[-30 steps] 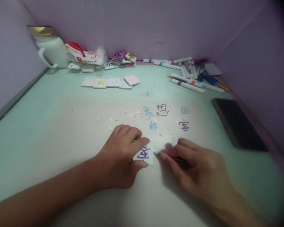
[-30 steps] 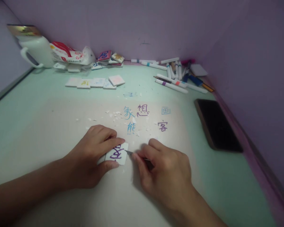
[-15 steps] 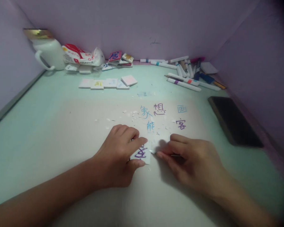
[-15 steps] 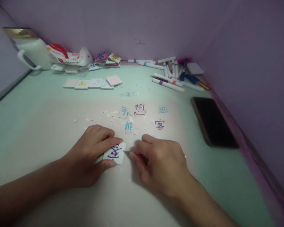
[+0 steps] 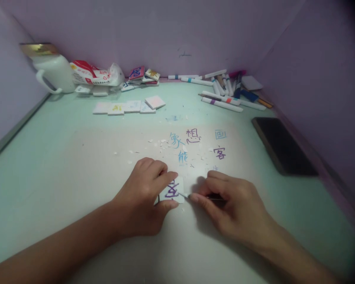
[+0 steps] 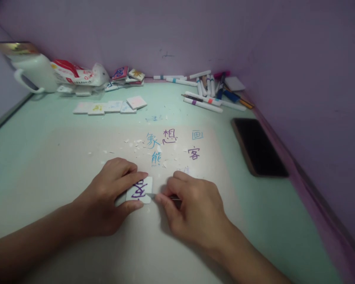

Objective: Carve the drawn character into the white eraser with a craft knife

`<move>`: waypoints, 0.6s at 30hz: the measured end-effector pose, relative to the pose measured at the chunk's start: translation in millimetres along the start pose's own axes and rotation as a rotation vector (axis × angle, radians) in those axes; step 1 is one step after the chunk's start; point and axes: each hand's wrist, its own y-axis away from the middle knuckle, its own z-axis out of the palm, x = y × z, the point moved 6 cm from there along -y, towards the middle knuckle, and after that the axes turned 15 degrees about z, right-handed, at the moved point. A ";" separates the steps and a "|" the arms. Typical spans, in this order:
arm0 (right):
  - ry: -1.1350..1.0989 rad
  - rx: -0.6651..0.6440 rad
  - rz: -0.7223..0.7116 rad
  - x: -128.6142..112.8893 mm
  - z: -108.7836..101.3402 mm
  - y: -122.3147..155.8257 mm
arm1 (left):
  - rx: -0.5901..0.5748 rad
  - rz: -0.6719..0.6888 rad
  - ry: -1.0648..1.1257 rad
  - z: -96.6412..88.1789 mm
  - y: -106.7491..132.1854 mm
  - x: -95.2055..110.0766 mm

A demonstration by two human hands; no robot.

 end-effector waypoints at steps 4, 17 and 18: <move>-0.019 0.095 0.011 2.5 -4.1 -0.4 | -0.003 -0.014 0.029 2.3 1.7 -1.4; 0.308 0.117 -0.187 -15.3 -8.4 -6.8 | 0.019 0.009 0.031 1.9 -0.9 -0.6; 0.307 0.090 -0.193 -14.7 -8.2 -8.2 | 0.024 0.009 0.033 2.7 -0.4 -0.7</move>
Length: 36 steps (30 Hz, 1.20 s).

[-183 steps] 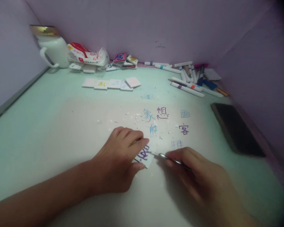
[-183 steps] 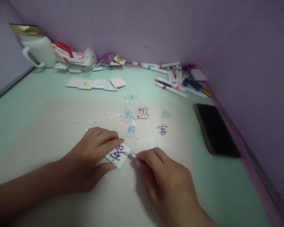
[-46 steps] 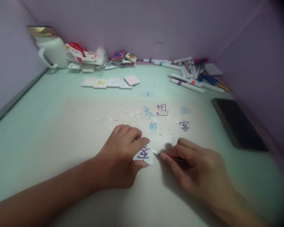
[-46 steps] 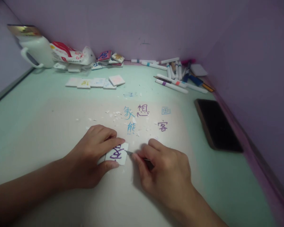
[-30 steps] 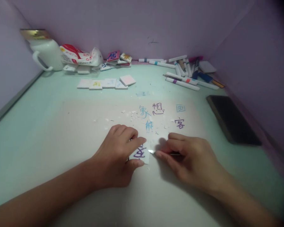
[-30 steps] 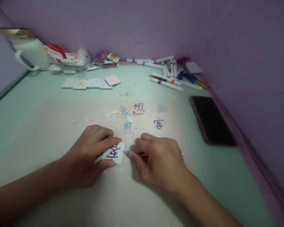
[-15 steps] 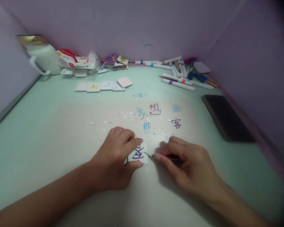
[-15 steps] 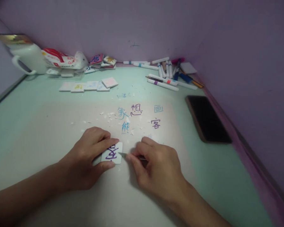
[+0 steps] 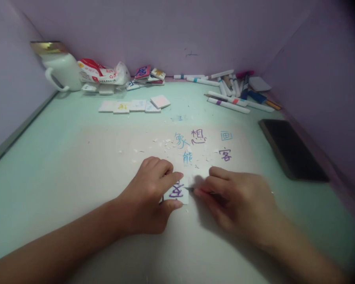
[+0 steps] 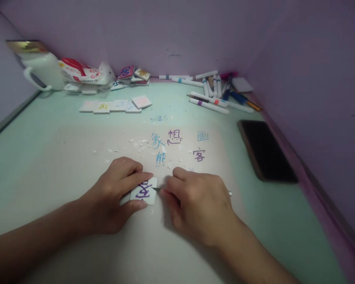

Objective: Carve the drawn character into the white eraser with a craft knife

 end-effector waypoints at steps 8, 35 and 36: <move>-0.031 -0.141 -0.043 1.5 3.1 -9.4 | 0.000 0.015 0.001 -0.3 1.0 -1.1; -0.079 0.030 -0.019 6.0 -0.6 -1.6 | -0.058 0.058 0.066 0.5 -2.9 -1.6; -0.058 0.027 -0.043 4.6 -1.2 -2.7 | -0.052 0.059 0.071 0.8 -2.6 -1.9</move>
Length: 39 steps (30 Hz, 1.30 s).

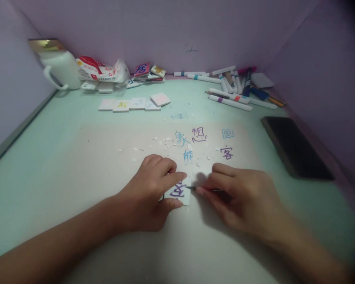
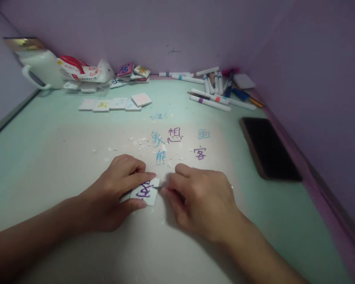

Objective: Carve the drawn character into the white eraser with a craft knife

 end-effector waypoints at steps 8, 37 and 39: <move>-0.020 -0.174 -0.086 -1.9 2.7 -8.2 | 0.012 0.010 0.008 -0.3 0.2 -0.2; -0.053 -0.092 -0.039 4.8 1.3 1.3 | -0.119 0.020 0.067 3.1 -0.3 -3.1; -0.089 -0.157 -0.023 5.9 4.2 2.2 | -0.101 0.011 0.066 3.4 0.2 -3.6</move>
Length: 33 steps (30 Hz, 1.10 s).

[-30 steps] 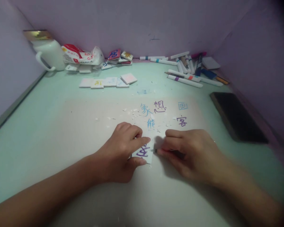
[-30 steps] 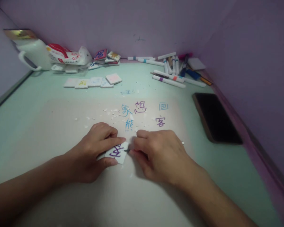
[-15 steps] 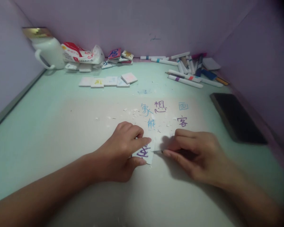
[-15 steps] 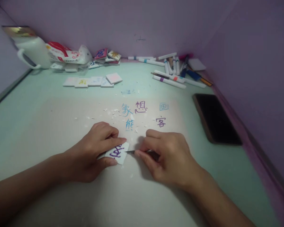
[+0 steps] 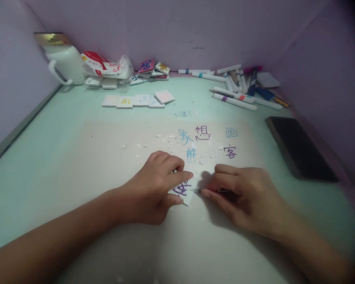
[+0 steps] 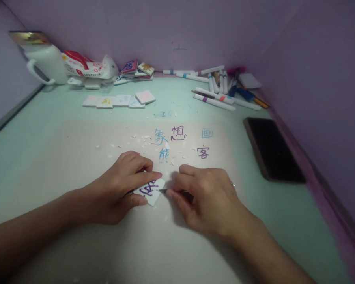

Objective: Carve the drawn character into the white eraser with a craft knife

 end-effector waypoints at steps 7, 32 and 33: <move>-0.118 -0.071 0.059 4.8 2.3 1.9 | -0.007 -0.009 0.008 0.7 -1.4 -1.1; 0.431 0.219 -0.292 -23.7 -13.5 27.0 | 0.163 -0.198 -0.140 -1.1 3.8 9.6; 0.436 0.209 -0.293 -24.2 -12.8 26.3 | 0.164 -0.196 -0.139 -1.2 3.7 9.8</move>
